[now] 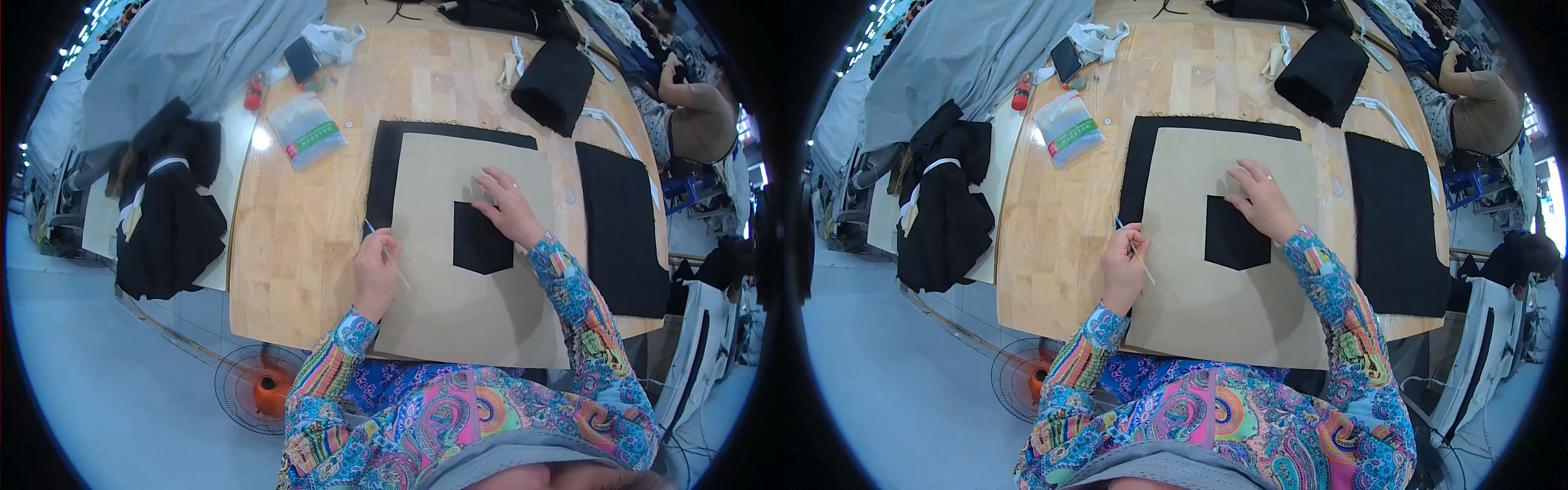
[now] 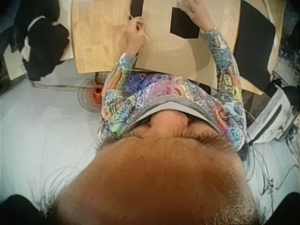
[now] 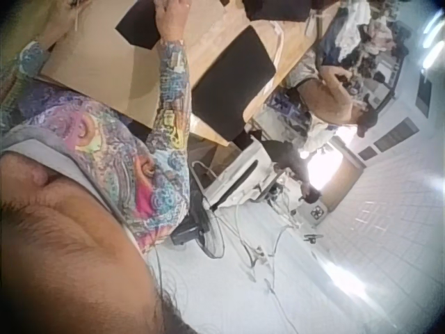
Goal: The person uses a cardboard template to mark shapes onto black fabric. They place the template on the fabric, trace the outline with a pen, and then remove the template to reveal the marked shape. This process is repeated multiple times on different sections of the fabric.
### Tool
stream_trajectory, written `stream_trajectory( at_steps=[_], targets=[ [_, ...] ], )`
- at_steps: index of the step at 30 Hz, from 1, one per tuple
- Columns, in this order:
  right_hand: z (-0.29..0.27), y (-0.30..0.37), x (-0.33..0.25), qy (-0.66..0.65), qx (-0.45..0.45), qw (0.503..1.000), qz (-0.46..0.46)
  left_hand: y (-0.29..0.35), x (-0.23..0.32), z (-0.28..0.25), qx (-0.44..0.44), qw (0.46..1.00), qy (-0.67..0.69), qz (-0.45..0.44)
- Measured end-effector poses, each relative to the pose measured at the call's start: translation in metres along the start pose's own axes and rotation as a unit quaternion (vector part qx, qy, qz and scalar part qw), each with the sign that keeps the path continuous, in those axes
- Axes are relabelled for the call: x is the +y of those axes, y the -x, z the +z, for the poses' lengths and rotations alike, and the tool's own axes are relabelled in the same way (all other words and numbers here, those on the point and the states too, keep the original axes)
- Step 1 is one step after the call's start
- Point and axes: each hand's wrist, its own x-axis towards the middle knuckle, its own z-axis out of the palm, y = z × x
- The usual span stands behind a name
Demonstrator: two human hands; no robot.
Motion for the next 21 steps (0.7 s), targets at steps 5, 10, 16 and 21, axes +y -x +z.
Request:
stream_trajectory(
  at_steps=[5,10,16,21],
  targets=[
    [0.027,-0.041,0.004,0.026,-0.023,0.998,-0.059,-0.009,-0.003,-0.003,0.007,0.999,-0.005,-0.032],
    [0.055,-0.088,0.0,0.053,-0.069,0.994,-0.067,-0.016,-0.014,-0.002,0.004,0.998,0.03,-0.061],
    [0.063,-0.109,-0.015,0.086,-0.153,0.984,-0.037,-0.018,-0.013,-0.002,0.005,0.996,0.028,-0.086],
    [0.069,-0.112,-0.013,0.091,-0.143,0.985,-0.044,-0.022,-0.013,-0.002,0.013,0.995,0.04,-0.093]
  ],
)
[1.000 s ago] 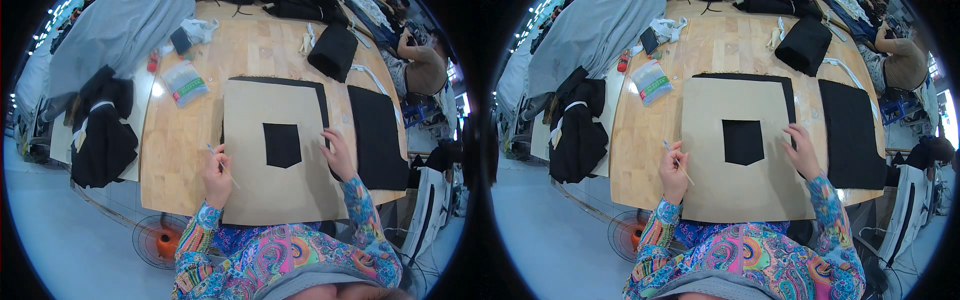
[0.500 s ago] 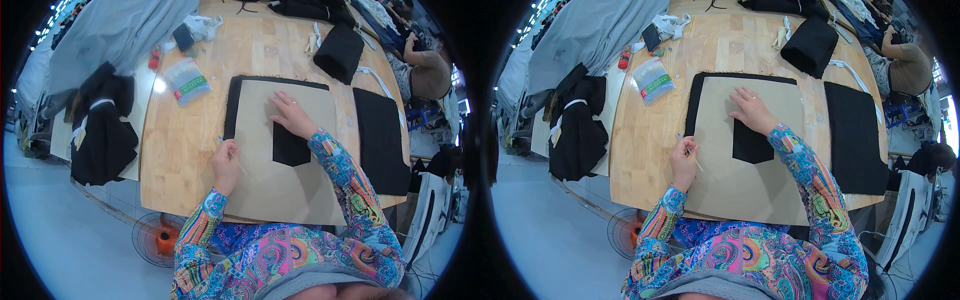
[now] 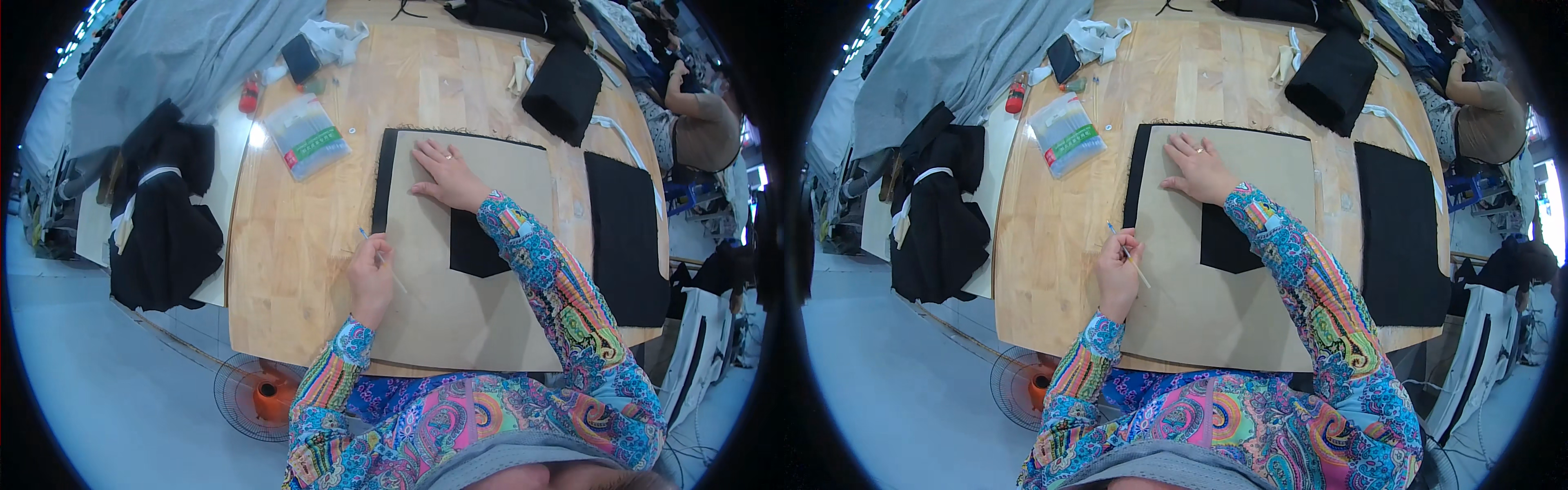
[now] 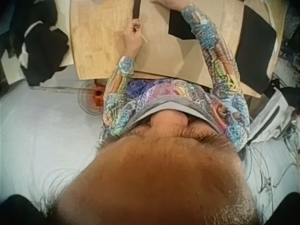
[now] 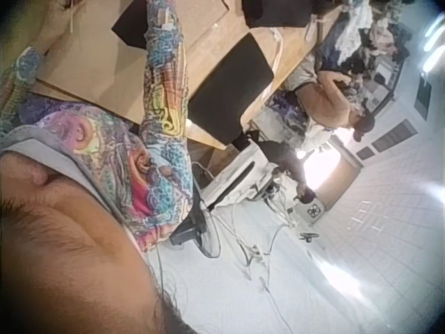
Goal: The person uses a cardboard template to mark shapes onto black fabric. They place the template on the fabric, trace the outline with a pen, and then remove the template to reveal the marked shape. This process is repeated multiple times on different sections of the fabric.
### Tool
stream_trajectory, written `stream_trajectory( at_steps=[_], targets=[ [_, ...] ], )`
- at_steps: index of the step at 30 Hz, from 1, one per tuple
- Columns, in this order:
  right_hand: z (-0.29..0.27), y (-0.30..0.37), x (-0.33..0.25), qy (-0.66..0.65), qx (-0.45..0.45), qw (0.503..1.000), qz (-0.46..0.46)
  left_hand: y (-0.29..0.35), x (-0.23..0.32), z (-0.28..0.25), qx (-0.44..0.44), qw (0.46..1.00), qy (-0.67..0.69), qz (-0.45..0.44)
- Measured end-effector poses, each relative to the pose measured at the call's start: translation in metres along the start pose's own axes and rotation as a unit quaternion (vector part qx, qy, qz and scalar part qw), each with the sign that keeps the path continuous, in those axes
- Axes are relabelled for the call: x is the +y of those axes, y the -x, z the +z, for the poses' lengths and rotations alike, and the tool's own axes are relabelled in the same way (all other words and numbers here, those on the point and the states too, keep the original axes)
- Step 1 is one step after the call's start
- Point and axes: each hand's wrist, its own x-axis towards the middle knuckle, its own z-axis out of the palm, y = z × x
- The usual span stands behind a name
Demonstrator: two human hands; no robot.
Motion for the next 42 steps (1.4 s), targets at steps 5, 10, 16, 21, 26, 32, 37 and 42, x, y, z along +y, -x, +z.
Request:
stream_trajectory(
  at_steps=[5,10,16,21,26,32,37,42],
  targets=[
    [0.003,-0.003,0.001,-0.001,0.002,1.0,-0.003,-0.001,0.003,-0.001,0.0,1.0,0.011,-0.016],
    [0.001,-0.004,0.0,-0.008,-0.015,1.0,0.006,-0.003,0.002,-0.002,-0.002,0.999,0.037,-0.024],
    [0.0,-0.004,0.0,-0.003,-0.009,1.0,0.006,-0.004,0.005,-0.002,-0.001,0.998,0.046,-0.033],
    [0.0,-0.008,-0.004,0.025,-0.019,0.999,0.009,0.012,0.015,-0.015,-0.012,0.999,0.006,-0.029],
    [-0.004,-0.008,-0.006,0.046,-0.045,0.997,0.032,0.075,0.027,-0.045,-0.043,0.994,-0.094,-0.038],
    [-0.015,-0.014,-0.011,0.039,-0.08,0.995,0.052,0.123,0.041,-0.071,-0.058,0.98,-0.177,-0.07],
    [-0.014,-0.015,-0.004,0.048,-0.075,0.995,0.036,0.131,0.038,-0.069,-0.057,0.975,-0.204,-0.065],
    [-0.014,-0.017,-0.005,0.031,-0.08,0.996,0.03,0.134,0.033,-0.071,-0.053,0.976,-0.209,-0.042]
  ],
)
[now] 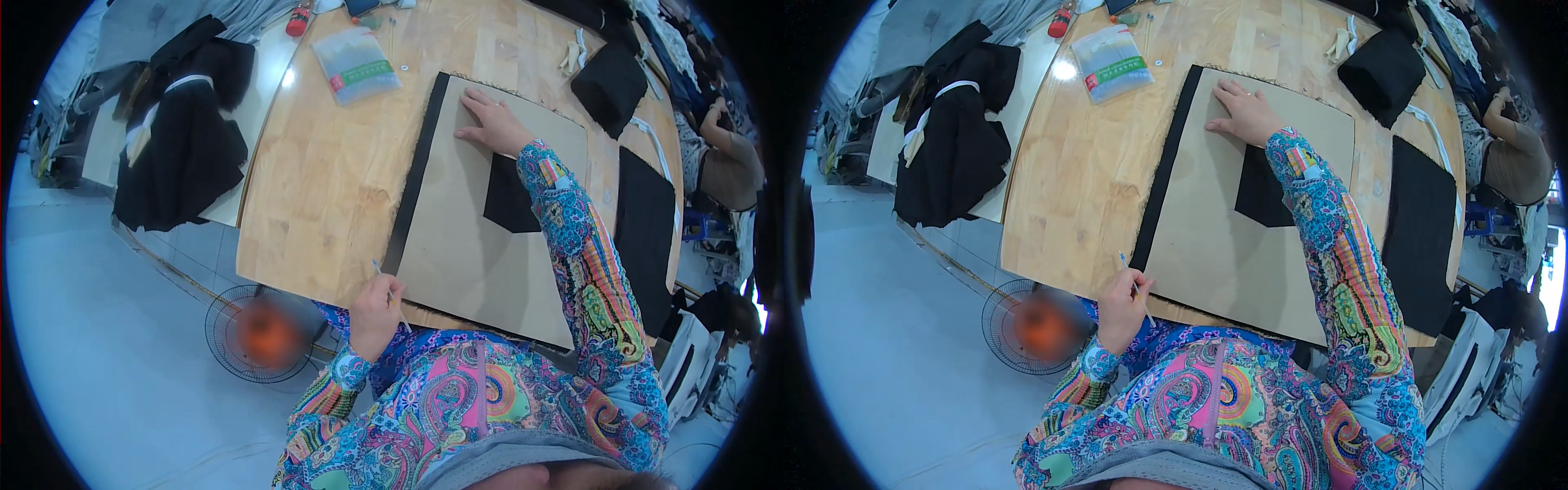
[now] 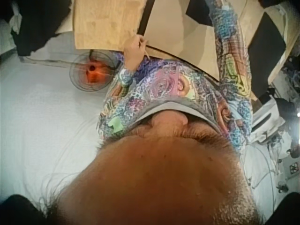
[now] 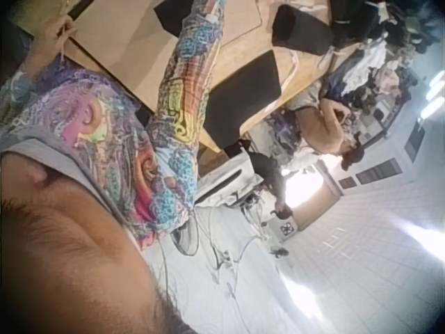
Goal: The person uses a cardboard template to mark shapes onto black fabric. They place the template on the fabric, trace the outline with a pen, and then remove the template to reveal the marked shape. This process is repeated multiple times on different sections of the fabric.
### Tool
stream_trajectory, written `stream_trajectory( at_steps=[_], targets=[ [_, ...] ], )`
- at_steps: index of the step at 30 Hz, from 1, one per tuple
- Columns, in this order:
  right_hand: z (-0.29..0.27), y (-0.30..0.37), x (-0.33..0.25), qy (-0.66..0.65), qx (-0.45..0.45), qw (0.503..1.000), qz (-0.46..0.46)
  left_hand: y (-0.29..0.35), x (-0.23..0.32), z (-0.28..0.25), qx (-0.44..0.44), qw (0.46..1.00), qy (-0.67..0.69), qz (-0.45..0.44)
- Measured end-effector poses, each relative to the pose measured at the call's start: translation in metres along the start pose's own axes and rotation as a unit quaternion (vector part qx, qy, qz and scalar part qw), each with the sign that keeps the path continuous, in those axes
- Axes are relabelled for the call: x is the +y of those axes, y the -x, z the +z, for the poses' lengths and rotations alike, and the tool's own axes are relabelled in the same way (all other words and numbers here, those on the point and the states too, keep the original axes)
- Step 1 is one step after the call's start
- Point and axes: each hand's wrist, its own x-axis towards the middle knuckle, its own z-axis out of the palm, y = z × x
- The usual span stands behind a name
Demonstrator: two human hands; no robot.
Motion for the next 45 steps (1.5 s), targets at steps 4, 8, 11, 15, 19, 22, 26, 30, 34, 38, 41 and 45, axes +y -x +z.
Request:
stream_trajectory(
  at_steps=[4,8,11,15,19,22,26,30,34,38,41,45],
  targets=[
    [-0.001,0.003,0.002,-0.013,0.004,1.0,0.003,-0.001,-0.003,-0.002,0.018,0.999,-0.004,0.047],
    [-0.004,0.002,-0.002,-0.023,-0.013,1.0,0.008,0.0,-0.007,-0.001,0.026,0.999,0.006,0.047],
    [-0.003,0.002,0.0,-0.021,-0.009,1.0,0.007,-0.001,-0.003,-0.002,0.021,0.999,0.021,0.023],
    [-0.002,0.003,0.001,-0.02,-0.004,1.0,0.01,-0.001,-0.005,-0.004,0.011,1.0,0.015,-0.006],
    [-0.002,0.001,-0.001,-0.021,-0.007,1.0,0.008,-0.002,-0.007,-0.003,0.004,1.0,0.022,-0.014],
    [-0.002,0.0,0.0,-0.022,-0.012,1.0,0.007,-0.003,-0.008,-0.004,-0.001,1.0,0.023,-0.004],
    [-0.002,0.002,0.002,-0.029,-0.007,1.0,0.009,-0.005,-0.007,-0.005,-0.007,1.0,0.03,0.001],
    [-0.002,0.001,0.002,-0.032,-0.006,0.999,0.002,-0.005,-0.006,-0.006,-0.009,0.999,0.033,-0.013],
    [0.0,0.001,0.003,-0.031,-0.002,1.0,0.003,-0.006,-0.003,-0.01,-0.029,0.998,0.037,-0.032],
    [-0.005,0.002,-0.001,-0.038,-0.02,0.999,0.014,-0.007,0.0,-0.012,-0.037,0.998,0.038,-0.038],
    [-0.006,0.002,-0.003,-0.04,-0.026,0.999,0.012,-0.007,-0.003,-0.011,-0.038,0.998,0.043,-0.038],
    [-0.011,0.003,-0.005,-0.037,-0.035,0.999,0.018,-0.007,-0.003,-0.011,-0.038,0.997,0.053,-0.043]
  ],
)
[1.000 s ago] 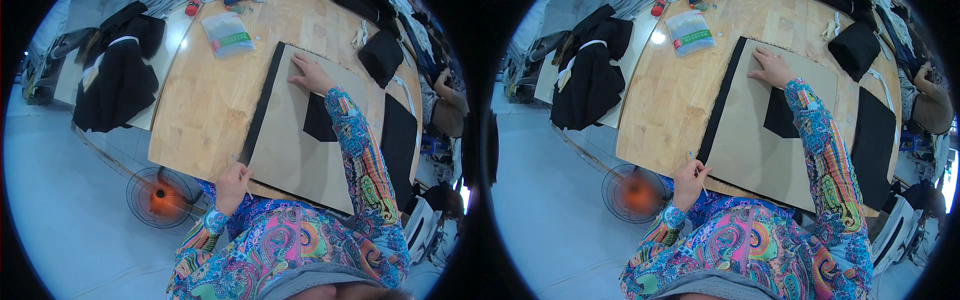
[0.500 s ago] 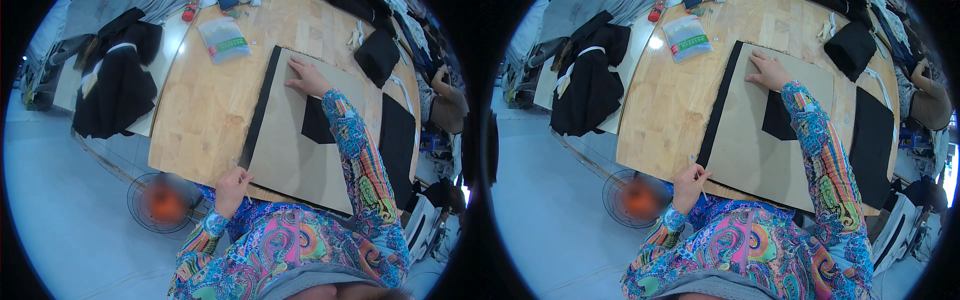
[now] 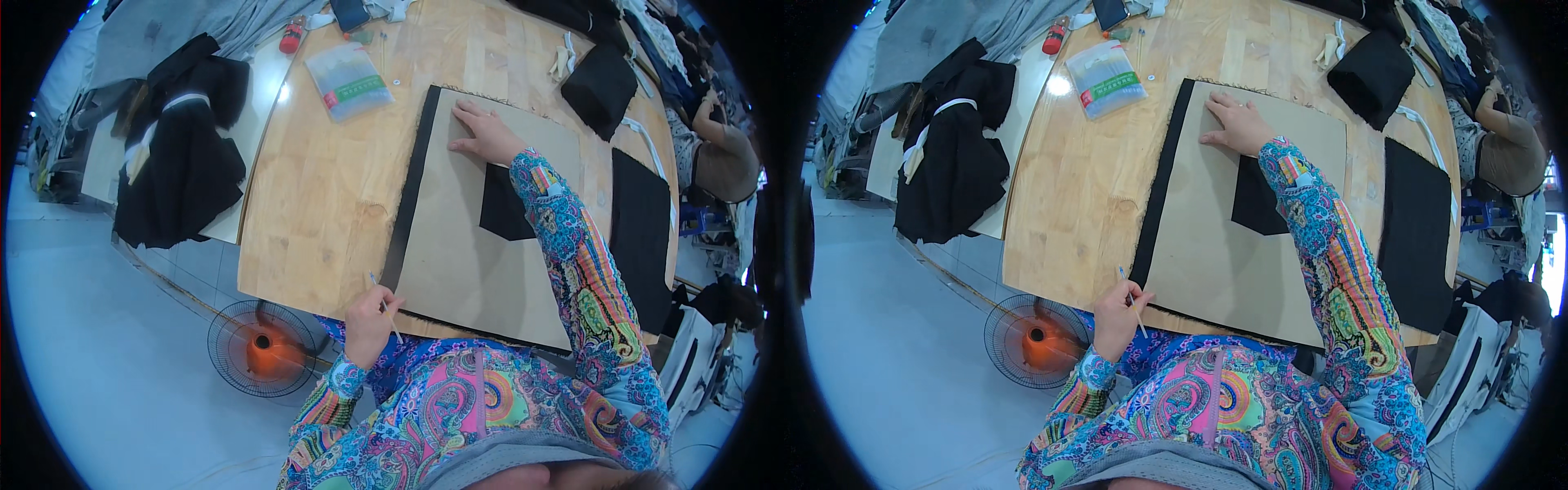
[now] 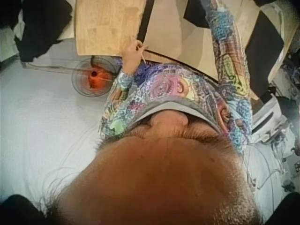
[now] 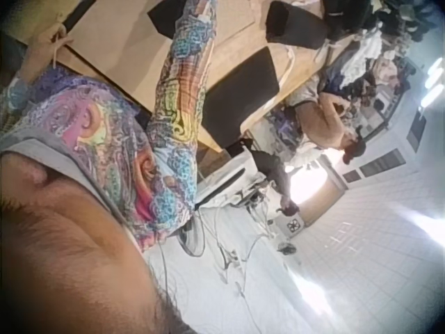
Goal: The person uses a cardboard template to mark shapes onto black fabric. They place the template on the fabric, trace the outline with a pen, and then remove the template to reveal the marked shape. This process is repeated multiple times on different sections of the fabric.
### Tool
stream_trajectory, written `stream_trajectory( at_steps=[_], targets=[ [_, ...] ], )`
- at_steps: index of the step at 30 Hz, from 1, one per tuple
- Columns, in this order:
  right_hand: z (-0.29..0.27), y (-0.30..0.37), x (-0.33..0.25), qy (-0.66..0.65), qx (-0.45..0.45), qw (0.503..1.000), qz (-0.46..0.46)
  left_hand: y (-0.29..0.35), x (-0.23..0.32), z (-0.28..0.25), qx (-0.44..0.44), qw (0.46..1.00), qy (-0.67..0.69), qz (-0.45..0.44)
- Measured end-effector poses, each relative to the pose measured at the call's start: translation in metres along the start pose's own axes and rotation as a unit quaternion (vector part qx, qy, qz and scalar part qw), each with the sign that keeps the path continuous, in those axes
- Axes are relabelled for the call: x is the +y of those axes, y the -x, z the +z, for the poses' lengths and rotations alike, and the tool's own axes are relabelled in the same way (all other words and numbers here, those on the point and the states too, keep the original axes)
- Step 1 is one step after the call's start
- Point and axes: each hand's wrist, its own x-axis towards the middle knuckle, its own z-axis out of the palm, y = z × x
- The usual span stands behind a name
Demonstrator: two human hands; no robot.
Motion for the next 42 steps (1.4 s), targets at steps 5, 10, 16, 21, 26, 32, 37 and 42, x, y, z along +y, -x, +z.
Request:
stream_trajectory(
  at_steps=[5,10,16,21,26,32,37,42],
  targets=[
    [0.002,-0.001,0.001,-0.001,0.006,1.0,-0.001,0.0,-0.002,0.0,0.007,1.0,0.007,-0.005],
    [0.005,-0.002,0.003,0.001,0.025,1.0,-0.005,-0.001,-0.001,-0.001,0.005,1.0,0.004,-0.018],
    [0.008,-0.003,0.006,-0.003,0.033,0.999,-0.007,0.0,-0.005,0.0,-0.002,0.999,0.028,-0.044],
    [0.004,0.0,0.001,0.004,0.015,1.0,-0.003,0.001,-0.007,-0.003,-0.011,0.998,0.02,-0.055],
    [0.002,0.001,0.0,-0.006,0.006,1.0,0.003,0.001,-0.008,-0.001,-0.009,0.999,0.011,-0.049],
    [0.003,0.001,0.0,-0.01,0.009,1.0,0.005,0.0,-0.015,0.001,-0.005,0.998,0.037,-0.052],
    [0.003,0.001,-0.001,-0.007,0.008,1.0,0.006,-0.001,-0.012,-0.002,-0.01,0.998,0.033,-0.062],
    [0.007,0.001,0.003,-0.003,0.013,1.0,0.004,0.0,-0.005,-0.002,0.007,0.999,-0.027,-0.019]
  ],
)
